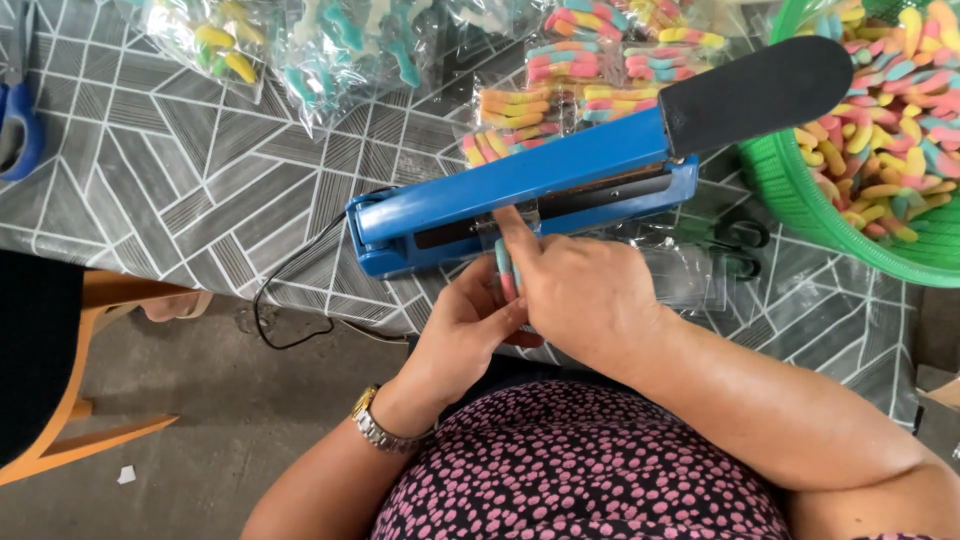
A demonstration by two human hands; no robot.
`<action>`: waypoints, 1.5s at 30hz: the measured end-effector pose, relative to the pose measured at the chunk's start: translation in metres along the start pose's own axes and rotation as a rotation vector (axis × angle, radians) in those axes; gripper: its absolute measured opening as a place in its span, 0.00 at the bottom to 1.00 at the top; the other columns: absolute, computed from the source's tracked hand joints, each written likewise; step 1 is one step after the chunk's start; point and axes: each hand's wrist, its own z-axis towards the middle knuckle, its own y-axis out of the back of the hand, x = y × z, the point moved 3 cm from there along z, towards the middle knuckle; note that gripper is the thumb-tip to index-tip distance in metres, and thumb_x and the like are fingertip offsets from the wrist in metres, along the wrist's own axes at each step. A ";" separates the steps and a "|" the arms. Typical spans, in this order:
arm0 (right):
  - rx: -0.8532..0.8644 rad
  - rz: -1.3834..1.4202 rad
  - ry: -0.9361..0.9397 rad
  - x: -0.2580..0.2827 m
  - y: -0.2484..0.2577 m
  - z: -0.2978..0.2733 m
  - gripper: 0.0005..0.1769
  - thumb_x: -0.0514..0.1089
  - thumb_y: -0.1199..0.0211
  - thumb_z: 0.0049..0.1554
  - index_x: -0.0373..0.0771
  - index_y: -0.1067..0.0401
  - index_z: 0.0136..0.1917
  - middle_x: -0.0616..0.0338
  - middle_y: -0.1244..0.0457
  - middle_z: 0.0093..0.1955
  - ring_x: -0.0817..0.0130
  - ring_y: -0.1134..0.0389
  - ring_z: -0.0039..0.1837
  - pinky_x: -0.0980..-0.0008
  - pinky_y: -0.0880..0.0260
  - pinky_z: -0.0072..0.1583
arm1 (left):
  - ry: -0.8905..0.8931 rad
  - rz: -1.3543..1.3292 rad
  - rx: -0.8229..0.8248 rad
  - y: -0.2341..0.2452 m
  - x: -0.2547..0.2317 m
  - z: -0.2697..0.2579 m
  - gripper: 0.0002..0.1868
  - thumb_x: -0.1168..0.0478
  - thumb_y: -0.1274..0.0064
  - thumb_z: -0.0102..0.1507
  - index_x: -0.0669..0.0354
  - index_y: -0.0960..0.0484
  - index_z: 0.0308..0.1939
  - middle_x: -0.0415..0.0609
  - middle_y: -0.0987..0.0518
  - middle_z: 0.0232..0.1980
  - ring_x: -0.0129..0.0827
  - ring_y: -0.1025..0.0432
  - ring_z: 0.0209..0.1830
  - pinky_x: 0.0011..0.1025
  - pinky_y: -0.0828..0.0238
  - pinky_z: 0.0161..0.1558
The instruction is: Packing gummy worms into small plastic bags and sealing them with a manual heat sealer.
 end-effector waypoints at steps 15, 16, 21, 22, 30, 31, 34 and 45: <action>0.014 0.656 -0.021 -0.033 0.021 -0.012 0.26 0.45 0.50 0.67 0.52 0.38 0.77 0.70 0.34 0.33 0.71 0.37 0.29 0.64 0.33 0.29 | -0.099 -0.083 -0.015 0.001 -0.006 0.001 0.21 0.57 0.43 0.65 0.65 0.24 0.58 0.51 0.17 0.46 0.33 0.21 0.44 0.32 0.18 0.50; -0.037 0.620 -0.046 -0.040 0.019 -0.017 0.25 0.42 0.49 0.67 0.47 0.37 0.77 0.65 0.30 0.46 0.71 0.36 0.29 0.66 0.36 0.28 | -0.046 -0.071 -0.044 -0.002 -0.013 0.000 0.26 0.57 0.44 0.64 0.67 0.28 0.62 0.56 0.16 0.48 0.39 0.20 0.46 0.36 0.18 0.52; -0.128 0.453 -0.033 -0.044 0.012 -0.017 0.25 0.38 0.48 0.67 0.43 0.34 0.76 0.65 0.27 0.46 0.71 0.37 0.29 0.67 0.42 0.27 | 0.042 -0.021 -0.087 -0.009 -0.016 0.004 0.20 0.56 0.47 0.65 0.64 0.27 0.56 0.59 0.14 0.50 0.45 0.17 0.47 0.37 0.17 0.50; -0.102 0.371 -0.020 -0.040 0.010 -0.014 0.26 0.40 0.47 0.66 0.45 0.34 0.76 0.69 0.32 0.38 0.72 0.40 0.27 0.68 0.44 0.26 | 0.011 0.002 -0.090 -0.007 -0.013 0.004 0.22 0.55 0.46 0.65 0.64 0.27 0.57 0.56 0.15 0.48 0.41 0.18 0.46 0.37 0.17 0.50; 0.411 0.257 -0.039 -0.003 0.007 0.022 0.40 0.52 0.42 0.59 0.53 0.46 0.83 0.58 0.31 0.35 0.53 0.28 0.33 0.52 0.30 0.30 | -0.128 0.002 -0.020 0.000 -0.006 0.002 0.16 0.59 0.48 0.69 0.63 0.28 0.57 0.47 0.20 0.45 0.35 0.20 0.48 0.40 0.16 0.53; 0.345 0.271 -0.014 0.000 0.009 0.023 0.40 0.51 0.39 0.58 0.52 0.43 0.82 0.58 0.32 0.33 0.55 0.29 0.30 0.54 0.30 0.28 | -0.136 0.015 -0.014 0.002 -0.005 0.002 0.19 0.57 0.47 0.68 0.63 0.28 0.60 0.48 0.19 0.47 0.36 0.21 0.49 0.39 0.17 0.53; 0.321 0.409 0.010 -0.007 0.016 0.019 0.38 0.47 0.41 0.58 0.55 0.43 0.81 0.61 0.32 0.40 0.55 0.30 0.34 0.54 0.32 0.28 | -0.117 0.023 -0.041 -0.001 -0.009 0.003 0.21 0.56 0.47 0.67 0.64 0.26 0.60 0.50 0.19 0.50 0.38 0.21 0.50 0.39 0.17 0.53; -0.022 1.035 -0.418 -0.076 0.016 -0.050 0.04 0.39 0.28 0.57 0.40 0.23 0.43 0.62 0.30 0.39 0.73 0.31 0.39 0.74 0.28 0.43 | -0.072 -0.045 -0.064 -0.006 -0.034 0.012 0.27 0.61 0.46 0.66 0.61 0.31 0.69 0.57 0.15 0.47 0.43 0.17 0.42 0.34 0.15 0.44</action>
